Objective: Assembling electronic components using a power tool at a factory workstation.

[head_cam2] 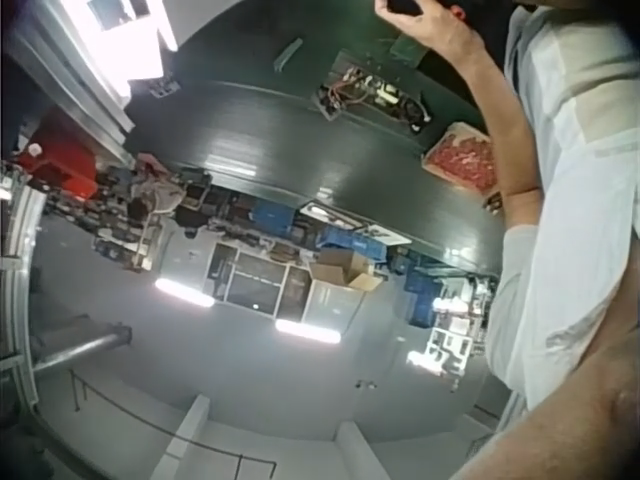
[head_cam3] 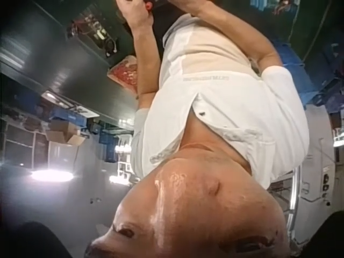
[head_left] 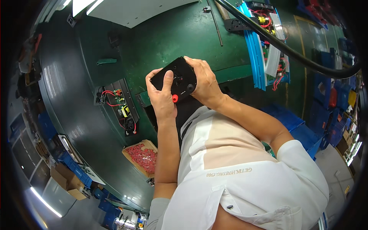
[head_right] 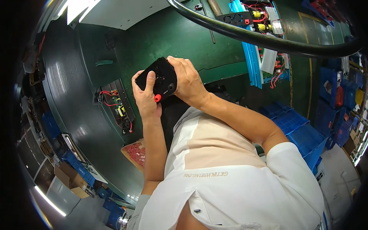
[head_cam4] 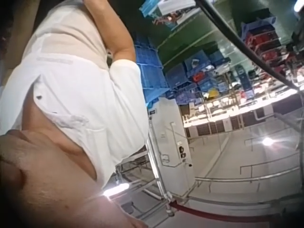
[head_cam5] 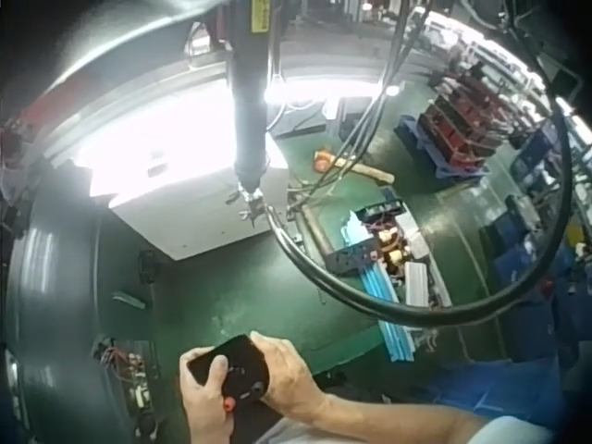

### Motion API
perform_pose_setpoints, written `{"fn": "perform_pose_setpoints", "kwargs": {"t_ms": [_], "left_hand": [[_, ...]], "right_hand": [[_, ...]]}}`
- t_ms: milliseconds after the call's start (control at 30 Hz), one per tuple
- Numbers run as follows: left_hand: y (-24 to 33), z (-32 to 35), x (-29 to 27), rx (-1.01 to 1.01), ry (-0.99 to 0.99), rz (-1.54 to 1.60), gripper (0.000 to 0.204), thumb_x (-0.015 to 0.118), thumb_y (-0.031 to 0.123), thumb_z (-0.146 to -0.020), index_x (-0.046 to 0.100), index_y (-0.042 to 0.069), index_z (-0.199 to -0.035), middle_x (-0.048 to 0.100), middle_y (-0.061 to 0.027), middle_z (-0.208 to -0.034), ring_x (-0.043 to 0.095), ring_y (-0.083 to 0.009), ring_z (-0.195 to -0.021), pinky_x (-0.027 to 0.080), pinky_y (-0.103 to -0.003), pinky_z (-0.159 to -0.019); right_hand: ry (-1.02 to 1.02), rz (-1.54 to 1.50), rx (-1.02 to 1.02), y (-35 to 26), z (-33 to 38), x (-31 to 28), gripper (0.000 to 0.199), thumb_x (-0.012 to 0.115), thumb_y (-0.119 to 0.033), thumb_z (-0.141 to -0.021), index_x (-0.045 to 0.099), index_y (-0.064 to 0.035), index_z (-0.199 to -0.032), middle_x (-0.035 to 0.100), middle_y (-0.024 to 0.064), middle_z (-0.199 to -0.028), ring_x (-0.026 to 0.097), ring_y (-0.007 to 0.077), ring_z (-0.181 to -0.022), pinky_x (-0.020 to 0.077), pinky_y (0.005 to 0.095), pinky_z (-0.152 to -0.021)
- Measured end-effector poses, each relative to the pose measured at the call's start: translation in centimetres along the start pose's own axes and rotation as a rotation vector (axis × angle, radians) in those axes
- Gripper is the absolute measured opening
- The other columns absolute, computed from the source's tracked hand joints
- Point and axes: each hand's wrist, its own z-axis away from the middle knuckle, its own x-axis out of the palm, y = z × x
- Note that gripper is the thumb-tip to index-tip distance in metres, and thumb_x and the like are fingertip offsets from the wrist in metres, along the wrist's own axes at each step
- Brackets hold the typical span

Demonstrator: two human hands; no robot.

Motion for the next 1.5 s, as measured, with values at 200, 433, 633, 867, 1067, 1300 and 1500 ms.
{"fn": "perform_pose_setpoints", "kwargs": {"t_ms": [200,433,633,867,1067,1300,1500], "left_hand": [[-0.7,0.1,-0.1,0.027,0.003,0.003,0.038,0.078,0.014,-0.093,0.053,0.008,-0.122,0.065,-0.0078,-0.104,0.067,-0.0131,-0.086,0.057,-0.026,-0.073],[-0.7,0.5,0.3,0.017,0.029,0.003,0.038,0.077,0.014,-0.093,0.053,0.009,-0.122,0.065,-0.0067,-0.103,0.066,-0.0118,-0.086,0.055,-0.025,-0.073],[-0.7,0.3,0.0,0.029,0.018,-0.008,0.039,0.077,0.014,-0.093,0.052,0.009,-0.122,0.066,-0.0069,-0.101,0.066,-0.0117,-0.084,0.054,-0.024,-0.071],[0.8,-1.3,0.2,0.002,-0.069,-0.089,0.04,0.078,0.015,-0.092,0.052,0.009,-0.121,0.066,-0.0076,-0.099,0.068,-0.0137,-0.081,0.058,-0.027,-0.066],[1.6,-1.5,0.0,-0.002,-0.088,-0.032,0.039,0.079,0.014,-0.091,0.053,0.008,-0.12,0.066,-0.0069,-0.099,0.067,-0.0136,-0.082,0.059,-0.027,-0.068],[1.1,-3.2,0.9,0.004,-0.125,-0.046,0.035,0.078,0.013,-0.091,0.054,0.008,-0.117,0.066,-0.0054,-0.098,0.066,-0.012,-0.082,0.058,-0.026,-0.067],[0.6,-3.2,1.3,-0.005,-0.115,-0.016,0.041,0.079,0.014,-0.091,0.052,0.008,-0.12,0.067,-0.0086,-0.096,0.067,-0.0126,-0.08,0.058,-0.026,-0.067]], "right_hand": [[-0.014,0.011,-0.013,-0.2,0.0,-0.4,0.082,0.086,-0.008,-0.069,0.048,0.0027,-0.141,0.064,0.0197,-0.124,0.062,0.038,-0.108,0.0523,0.0434,-0.094],[-0.103,-0.083,0.036,0.4,-0.1,-1.0,0.081,0.086,-0.017,-0.072,0.049,0.0052,-0.14,0.063,0.0233,-0.129,0.061,0.0403,-0.114,0.0499,0.0448,-0.1],[-0.114,-0.174,0.004,1.8,-0.3,-0.7,0.088,0.089,-0.021,-0.068,0.048,0.0039,-0.142,0.054,0.022,-0.136,0.055,0.0394,-0.119,0.0436,0.0453,-0.105],[0.002,-0.145,0.028,1.6,-0.2,0.5,0.086,0.085,-0.014,-0.07,0.046,0.0017,-0.146,0.052,0.0194,-0.139,0.052,0.039,-0.124,0.0434,0.0442,-0.108],[0.021,-0.141,0.004,0.2,-0.9,0.6,0.085,0.083,-0.011,-0.07,0.045,0.0037,-0.145,0.051,0.0215,-0.14,0.052,0.0399,-0.123,0.043,0.0446,-0.107],[0.075,-0.088,-0.008,1.6,-1.7,0.7,0.083,0.081,-0.01,-0.071,0.046,0.0027,-0.146,0.052,0.0213,-0.139,0.052,0.0396,-0.124,0.0431,0.0447,-0.108],[0.031,-0.056,0.033,1.8,-1.9,0.1,0.082,0.081,-0.01,-0.072,0.047,0.0,-0.145,0.055,0.0199,-0.138,0.053,0.0387,-0.124,0.0441,0.0449,-0.107]]}}
